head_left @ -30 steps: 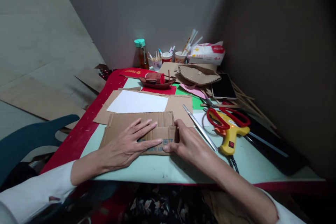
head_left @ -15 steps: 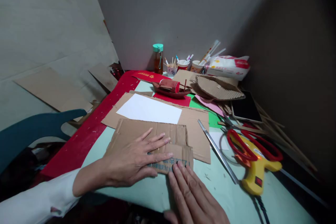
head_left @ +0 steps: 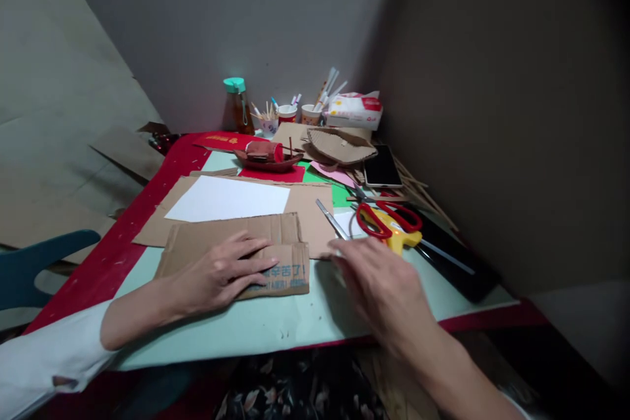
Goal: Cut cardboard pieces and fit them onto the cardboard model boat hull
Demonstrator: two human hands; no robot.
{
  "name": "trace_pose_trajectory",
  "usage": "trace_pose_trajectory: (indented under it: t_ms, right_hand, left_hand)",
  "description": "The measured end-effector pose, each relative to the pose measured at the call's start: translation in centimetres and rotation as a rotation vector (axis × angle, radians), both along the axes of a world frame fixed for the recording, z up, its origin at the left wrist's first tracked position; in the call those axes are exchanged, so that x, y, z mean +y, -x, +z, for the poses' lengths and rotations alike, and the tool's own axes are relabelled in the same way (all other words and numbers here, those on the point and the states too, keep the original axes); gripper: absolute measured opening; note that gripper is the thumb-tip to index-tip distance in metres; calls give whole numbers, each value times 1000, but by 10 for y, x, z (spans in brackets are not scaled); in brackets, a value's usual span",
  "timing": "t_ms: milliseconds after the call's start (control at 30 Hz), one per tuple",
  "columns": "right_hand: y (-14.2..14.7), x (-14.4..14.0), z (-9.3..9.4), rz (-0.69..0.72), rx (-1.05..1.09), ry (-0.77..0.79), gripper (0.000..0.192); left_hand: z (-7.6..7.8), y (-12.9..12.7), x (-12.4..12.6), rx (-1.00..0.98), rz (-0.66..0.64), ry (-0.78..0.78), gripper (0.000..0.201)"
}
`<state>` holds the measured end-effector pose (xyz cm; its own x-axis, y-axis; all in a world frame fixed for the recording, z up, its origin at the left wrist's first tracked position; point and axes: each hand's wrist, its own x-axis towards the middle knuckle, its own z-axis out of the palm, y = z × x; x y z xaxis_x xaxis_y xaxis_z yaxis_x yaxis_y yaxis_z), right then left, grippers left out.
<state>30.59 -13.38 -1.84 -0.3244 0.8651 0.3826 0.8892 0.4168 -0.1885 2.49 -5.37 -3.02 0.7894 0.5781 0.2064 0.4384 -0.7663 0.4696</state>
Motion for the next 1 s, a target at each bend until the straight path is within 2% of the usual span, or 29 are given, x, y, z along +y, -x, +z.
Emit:
trace_pose_trajectory:
  t_ms: [33, 100, 200, 300, 433, 600, 667, 833, 1000]
  right_hand:
    - [-6, 4, 1, -130, -92, -11, 29]
    - [-12, 11, -1, -256, -252, 32, 28]
    - [-8, 18, -7, -235, -303, 94, 28]
    - [1, 22, -8, -227, -294, 134, 32]
    - [-6, 18, -1, -225, -215, 165, 25]
    - [-28, -21, 1, -91, 224, 308, 21]
    - [-31, -38, 0, -92, 323, 331, 18]
    - [-22, -55, -2, -105, 357, 291, 15]
    - [-9, -44, -2, -118, 343, 529, 17]
  left_hand:
    - [1, -3, 3, -24, 15, 35, 28]
    - [3, -7, 7, -34, 52, 100, 32]
    - [7, -12, 12, -8, 134, 203, 46]
    - [12, -13, 16, 26, 172, 332, 50]
    - [15, -12, 21, 86, 221, 507, 47]
    - [12, -8, 21, 58, 283, 621, 40]
    - [12, -9, 20, 18, 278, 668, 36]
    - [14, -11, 19, -116, 278, 835, 23]
    - [12, -9, 19, -131, 332, 817, 24]
